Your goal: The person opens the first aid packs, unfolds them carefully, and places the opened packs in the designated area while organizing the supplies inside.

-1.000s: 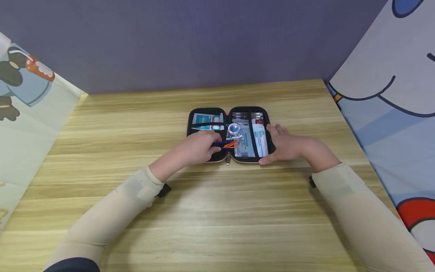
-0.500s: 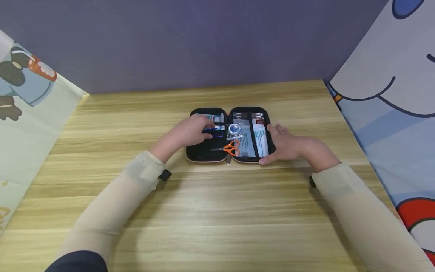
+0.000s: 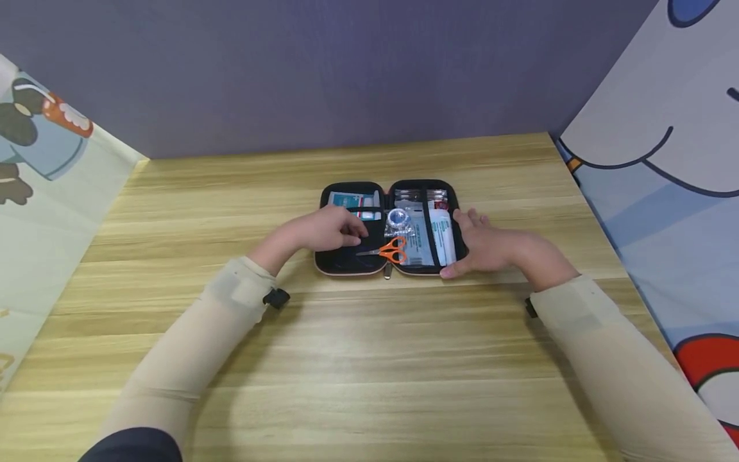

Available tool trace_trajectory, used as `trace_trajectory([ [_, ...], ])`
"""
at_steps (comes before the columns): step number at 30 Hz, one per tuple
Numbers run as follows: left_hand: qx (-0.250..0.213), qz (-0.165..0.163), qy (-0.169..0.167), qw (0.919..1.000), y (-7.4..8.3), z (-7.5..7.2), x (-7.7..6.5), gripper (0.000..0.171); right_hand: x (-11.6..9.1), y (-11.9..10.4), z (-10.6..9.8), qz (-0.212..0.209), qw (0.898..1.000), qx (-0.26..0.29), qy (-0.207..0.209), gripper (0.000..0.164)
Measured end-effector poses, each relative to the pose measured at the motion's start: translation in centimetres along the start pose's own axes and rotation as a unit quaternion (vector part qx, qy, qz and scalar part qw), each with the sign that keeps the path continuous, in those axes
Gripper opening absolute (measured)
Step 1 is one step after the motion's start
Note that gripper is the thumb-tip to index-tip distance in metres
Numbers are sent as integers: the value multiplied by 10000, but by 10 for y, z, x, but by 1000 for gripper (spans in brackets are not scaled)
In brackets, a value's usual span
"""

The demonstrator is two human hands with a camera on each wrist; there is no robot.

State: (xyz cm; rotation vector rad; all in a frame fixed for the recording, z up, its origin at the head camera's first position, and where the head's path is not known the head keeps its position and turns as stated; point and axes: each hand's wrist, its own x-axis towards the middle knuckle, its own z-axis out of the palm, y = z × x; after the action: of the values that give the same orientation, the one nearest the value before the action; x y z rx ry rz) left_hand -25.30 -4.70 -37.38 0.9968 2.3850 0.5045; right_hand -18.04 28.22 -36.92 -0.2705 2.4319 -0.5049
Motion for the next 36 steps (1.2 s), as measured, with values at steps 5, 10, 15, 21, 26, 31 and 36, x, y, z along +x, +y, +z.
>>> trace_trajectory([
  [5,-276,-26,-171,9995,0,0,-3,33,-1,-1,1,-6,10000,45,-20,145],
  [10,-392,51,-278,9988,-3,1,-2,37,-1,-2,1,6,10000,34,-29,145],
  [15,-465,159,-194,9986,-5,2,-2,36,-2,-2,1,16,10000,4,-27,144],
  [21,110,487,534,9973,8,9,-3,22,-3,-3,1,43,10000,-36,-17,144],
  [26,608,602,472,9952,26,15,-3,21,-4,-3,-1,33,10000,-59,-2,144],
  [31,494,552,297,9968,32,20,-3,11,-3,-2,-1,1,10000,-35,-6,144],
  [36,-125,554,354,9978,23,18,-4,11,-2,-1,0,-33,10000,-48,-6,144],
])
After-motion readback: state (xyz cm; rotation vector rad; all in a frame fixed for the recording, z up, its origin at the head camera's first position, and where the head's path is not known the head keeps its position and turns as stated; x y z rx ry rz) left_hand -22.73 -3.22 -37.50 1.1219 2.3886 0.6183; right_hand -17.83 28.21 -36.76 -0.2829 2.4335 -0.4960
